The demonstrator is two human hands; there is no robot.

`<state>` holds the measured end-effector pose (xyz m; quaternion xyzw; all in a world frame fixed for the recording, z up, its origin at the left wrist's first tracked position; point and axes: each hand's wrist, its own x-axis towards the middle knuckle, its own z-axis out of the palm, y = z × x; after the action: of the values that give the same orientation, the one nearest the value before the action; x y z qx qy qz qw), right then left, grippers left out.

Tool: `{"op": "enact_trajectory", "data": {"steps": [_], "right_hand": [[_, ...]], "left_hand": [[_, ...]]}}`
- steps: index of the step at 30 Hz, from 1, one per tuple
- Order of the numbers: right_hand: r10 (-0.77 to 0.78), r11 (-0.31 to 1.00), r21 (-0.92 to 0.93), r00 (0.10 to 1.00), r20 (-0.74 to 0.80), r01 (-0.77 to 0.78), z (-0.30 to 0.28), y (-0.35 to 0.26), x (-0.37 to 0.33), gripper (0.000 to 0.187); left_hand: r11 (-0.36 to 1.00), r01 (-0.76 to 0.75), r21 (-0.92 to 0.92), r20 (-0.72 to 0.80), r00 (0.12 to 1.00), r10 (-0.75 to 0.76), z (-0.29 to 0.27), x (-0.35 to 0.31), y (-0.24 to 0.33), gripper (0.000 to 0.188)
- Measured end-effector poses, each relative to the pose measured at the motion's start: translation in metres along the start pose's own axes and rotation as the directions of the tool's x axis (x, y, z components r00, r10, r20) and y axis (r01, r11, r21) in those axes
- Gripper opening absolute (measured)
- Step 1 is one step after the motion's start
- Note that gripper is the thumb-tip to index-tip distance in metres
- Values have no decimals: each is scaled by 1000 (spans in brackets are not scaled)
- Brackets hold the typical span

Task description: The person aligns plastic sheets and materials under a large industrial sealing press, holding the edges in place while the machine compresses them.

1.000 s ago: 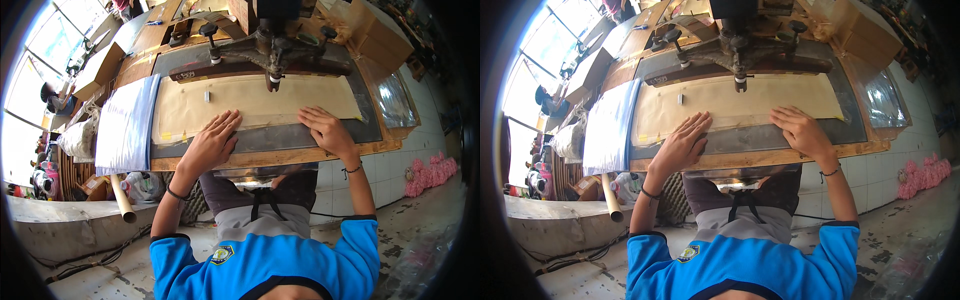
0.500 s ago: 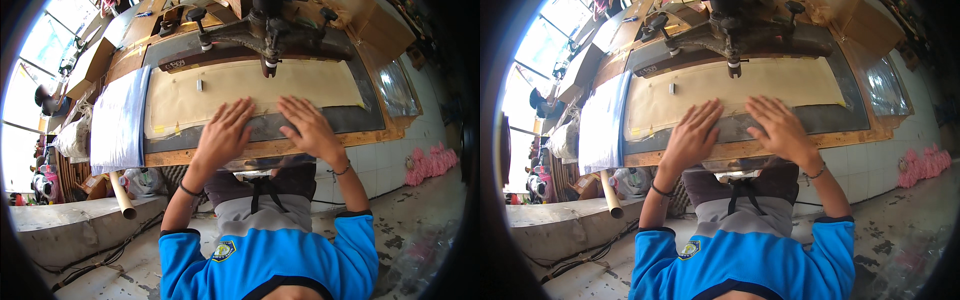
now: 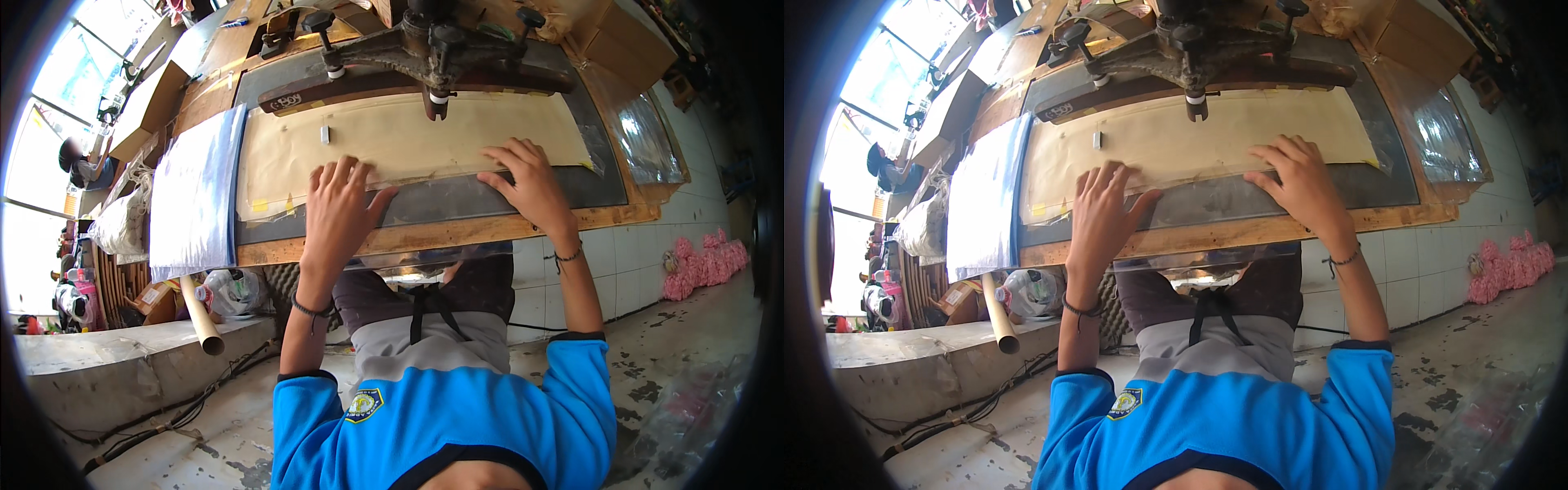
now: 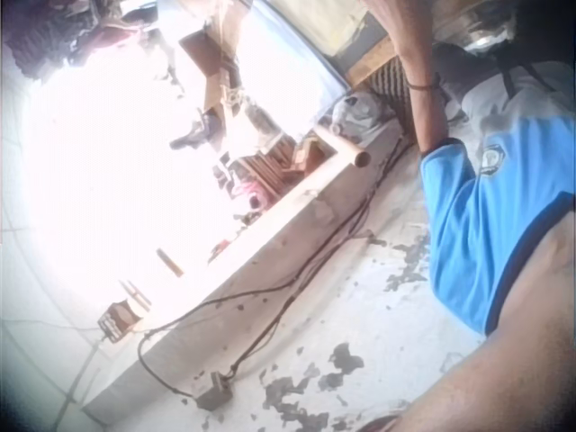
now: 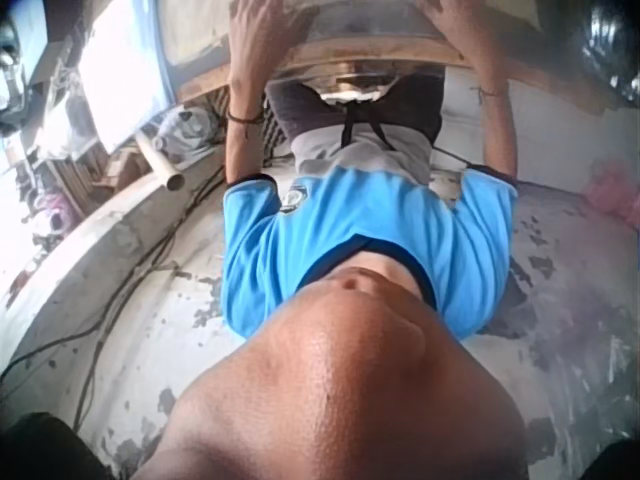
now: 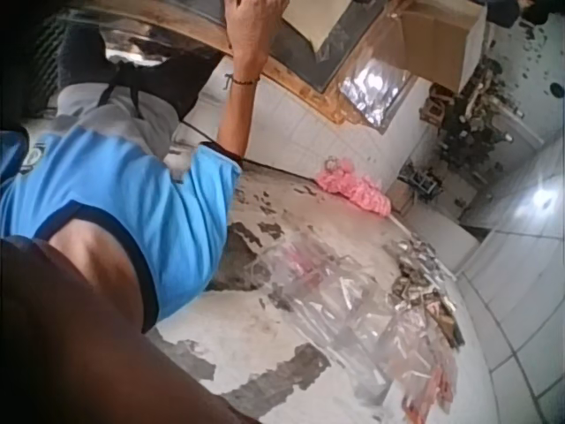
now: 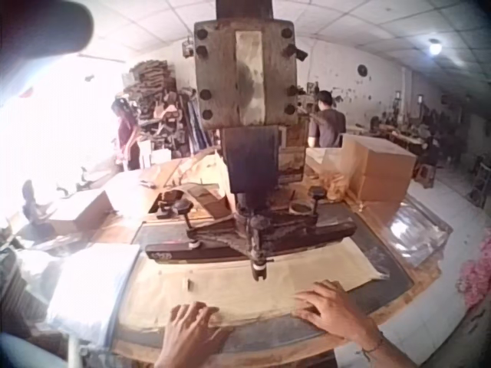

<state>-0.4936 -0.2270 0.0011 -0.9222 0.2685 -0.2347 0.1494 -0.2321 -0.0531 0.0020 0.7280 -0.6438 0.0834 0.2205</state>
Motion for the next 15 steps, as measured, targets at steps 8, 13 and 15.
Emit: {"op": "enact_trajectory", "data": {"steps": [8,13,15], "right_hand": [[-16,834,546,987,162,-76,-5,-5,29,18],[126,745,645,985,114,-170,-4,-9,32,20],[156,707,665,971,183,-239,-4,-9,32,21]], "left_hand": [[933,-52,-355,164,979,117,5,39,21,34],[872,43,-487,219,973,74,-2,57,22,21],[851,14,-525,175,980,91,-3,60,21,20]]}}
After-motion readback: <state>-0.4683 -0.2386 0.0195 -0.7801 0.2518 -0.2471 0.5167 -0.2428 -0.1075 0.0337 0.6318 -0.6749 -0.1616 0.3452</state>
